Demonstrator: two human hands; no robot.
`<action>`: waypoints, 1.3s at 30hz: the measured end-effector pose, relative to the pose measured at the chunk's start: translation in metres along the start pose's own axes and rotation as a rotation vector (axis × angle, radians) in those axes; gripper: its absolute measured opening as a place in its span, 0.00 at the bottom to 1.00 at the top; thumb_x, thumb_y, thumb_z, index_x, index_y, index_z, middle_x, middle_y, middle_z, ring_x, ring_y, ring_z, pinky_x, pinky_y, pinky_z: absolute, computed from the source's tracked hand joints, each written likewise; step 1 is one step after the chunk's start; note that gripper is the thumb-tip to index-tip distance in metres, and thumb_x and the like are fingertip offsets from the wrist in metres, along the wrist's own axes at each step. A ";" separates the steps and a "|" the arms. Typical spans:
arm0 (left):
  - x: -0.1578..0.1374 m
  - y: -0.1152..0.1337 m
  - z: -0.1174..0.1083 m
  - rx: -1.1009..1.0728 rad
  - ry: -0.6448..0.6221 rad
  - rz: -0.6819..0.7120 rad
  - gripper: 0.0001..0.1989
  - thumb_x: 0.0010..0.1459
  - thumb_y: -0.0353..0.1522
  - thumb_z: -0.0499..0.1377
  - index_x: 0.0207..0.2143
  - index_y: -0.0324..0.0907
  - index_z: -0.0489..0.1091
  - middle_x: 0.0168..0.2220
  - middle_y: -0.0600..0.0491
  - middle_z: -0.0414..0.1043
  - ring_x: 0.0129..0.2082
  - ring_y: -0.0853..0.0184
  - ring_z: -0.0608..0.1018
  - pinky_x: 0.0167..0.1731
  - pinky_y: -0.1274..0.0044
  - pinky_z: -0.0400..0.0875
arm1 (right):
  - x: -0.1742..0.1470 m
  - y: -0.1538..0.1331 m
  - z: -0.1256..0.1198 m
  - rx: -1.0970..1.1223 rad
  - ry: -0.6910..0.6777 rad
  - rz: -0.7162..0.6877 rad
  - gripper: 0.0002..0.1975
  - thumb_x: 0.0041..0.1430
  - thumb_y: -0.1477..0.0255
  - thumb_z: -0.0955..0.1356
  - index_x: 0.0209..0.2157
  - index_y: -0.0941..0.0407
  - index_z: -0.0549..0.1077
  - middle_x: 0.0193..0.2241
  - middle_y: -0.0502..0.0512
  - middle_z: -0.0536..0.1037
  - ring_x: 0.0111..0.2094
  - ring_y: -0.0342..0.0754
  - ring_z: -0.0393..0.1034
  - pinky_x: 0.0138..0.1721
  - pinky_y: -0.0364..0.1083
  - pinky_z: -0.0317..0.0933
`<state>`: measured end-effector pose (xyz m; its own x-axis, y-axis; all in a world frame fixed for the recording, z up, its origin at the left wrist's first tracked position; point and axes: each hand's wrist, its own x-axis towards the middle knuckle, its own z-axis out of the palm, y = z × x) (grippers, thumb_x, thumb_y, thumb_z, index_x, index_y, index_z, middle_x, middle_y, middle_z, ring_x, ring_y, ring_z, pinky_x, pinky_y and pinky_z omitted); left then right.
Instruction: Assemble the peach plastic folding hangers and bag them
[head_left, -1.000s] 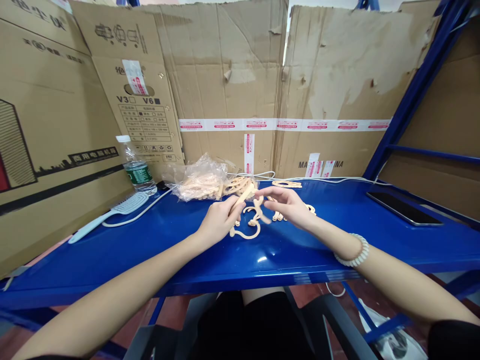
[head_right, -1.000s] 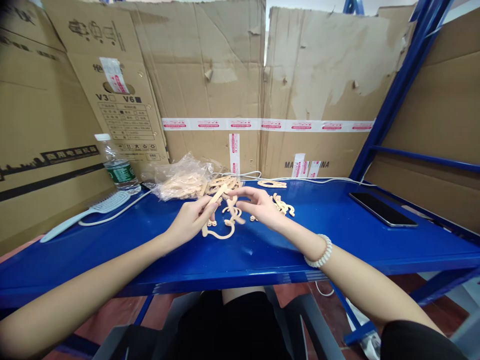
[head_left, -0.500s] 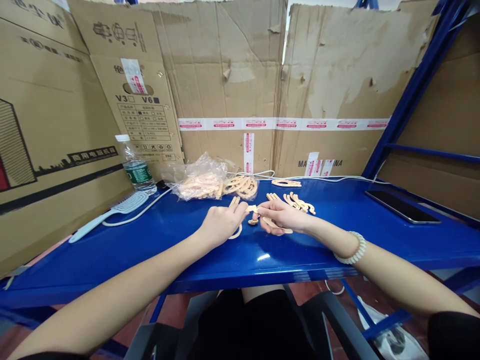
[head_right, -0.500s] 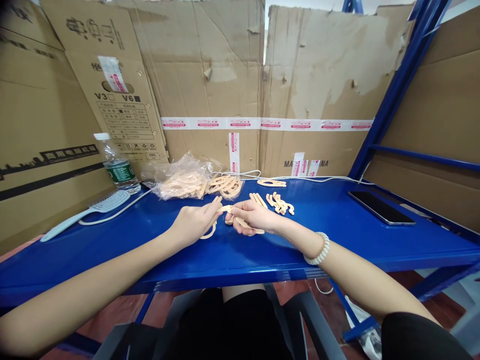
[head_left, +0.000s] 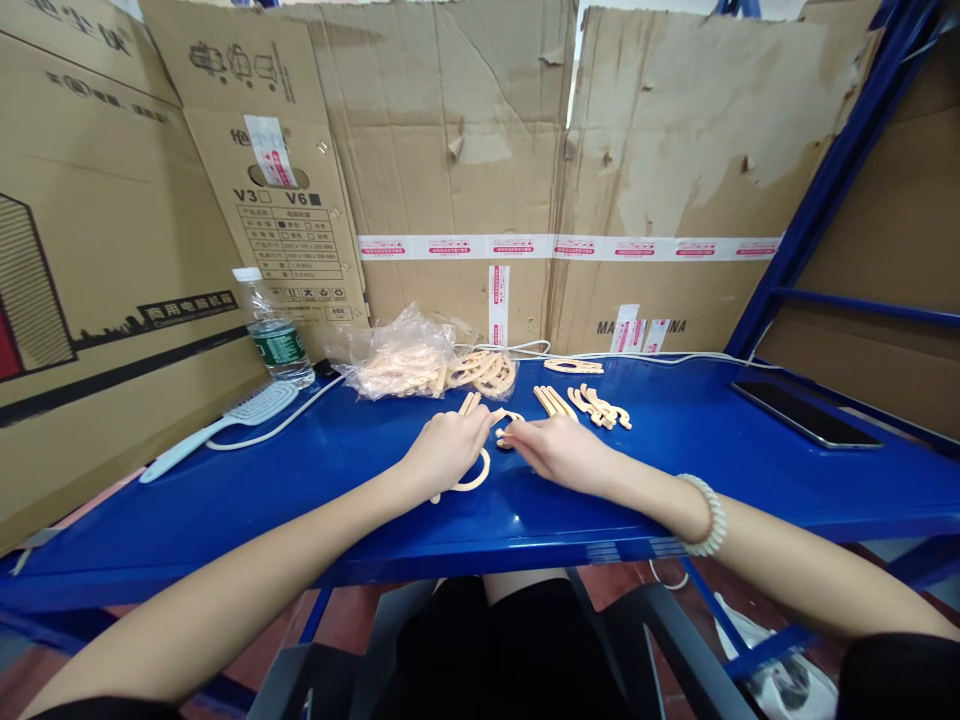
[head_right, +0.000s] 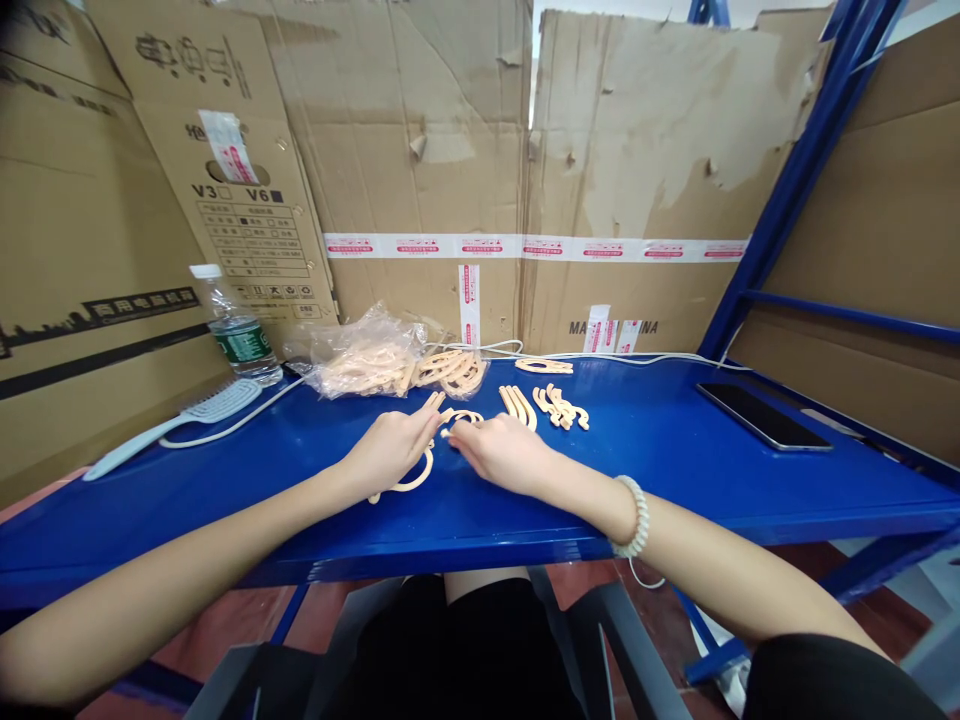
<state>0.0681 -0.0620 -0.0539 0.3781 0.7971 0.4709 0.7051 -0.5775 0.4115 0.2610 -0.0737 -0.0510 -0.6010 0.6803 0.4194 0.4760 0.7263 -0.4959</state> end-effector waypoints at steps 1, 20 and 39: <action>0.001 0.000 -0.001 -0.016 0.002 -0.006 0.05 0.61 0.32 0.56 0.31 0.43 0.69 0.21 0.54 0.66 0.20 0.64 0.71 0.26 0.78 0.56 | 0.001 0.000 0.001 -0.018 0.000 -0.027 0.14 0.65 0.67 0.61 0.26 0.57 0.67 0.18 0.50 0.70 0.19 0.41 0.63 0.25 0.41 0.56; 0.025 -0.021 -0.016 -1.125 -0.078 -0.730 0.10 0.62 0.34 0.55 0.29 0.38 0.66 0.22 0.51 0.73 0.18 0.71 0.73 0.21 0.81 0.69 | -0.003 0.101 -0.117 -0.437 -0.079 0.370 0.13 0.47 0.82 0.67 0.33 0.60 0.82 0.32 0.58 0.83 0.35 0.51 0.77 0.37 0.45 0.68; 0.022 -0.012 -0.019 -1.254 -0.089 -0.732 0.05 0.60 0.30 0.59 0.30 0.38 0.68 0.28 0.49 0.78 0.25 0.68 0.79 0.26 0.78 0.71 | 0.003 0.010 -0.010 -0.643 0.017 -0.600 0.22 0.69 0.62 0.61 0.56 0.62 0.66 0.51 0.63 0.75 0.58 0.56 0.59 0.60 0.58 0.49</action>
<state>0.0563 -0.0407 -0.0338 0.2395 0.9559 -0.1699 -0.2068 0.2212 0.9531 0.2706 -0.0636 -0.0477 -0.8584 0.1640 0.4860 0.3557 0.8731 0.3335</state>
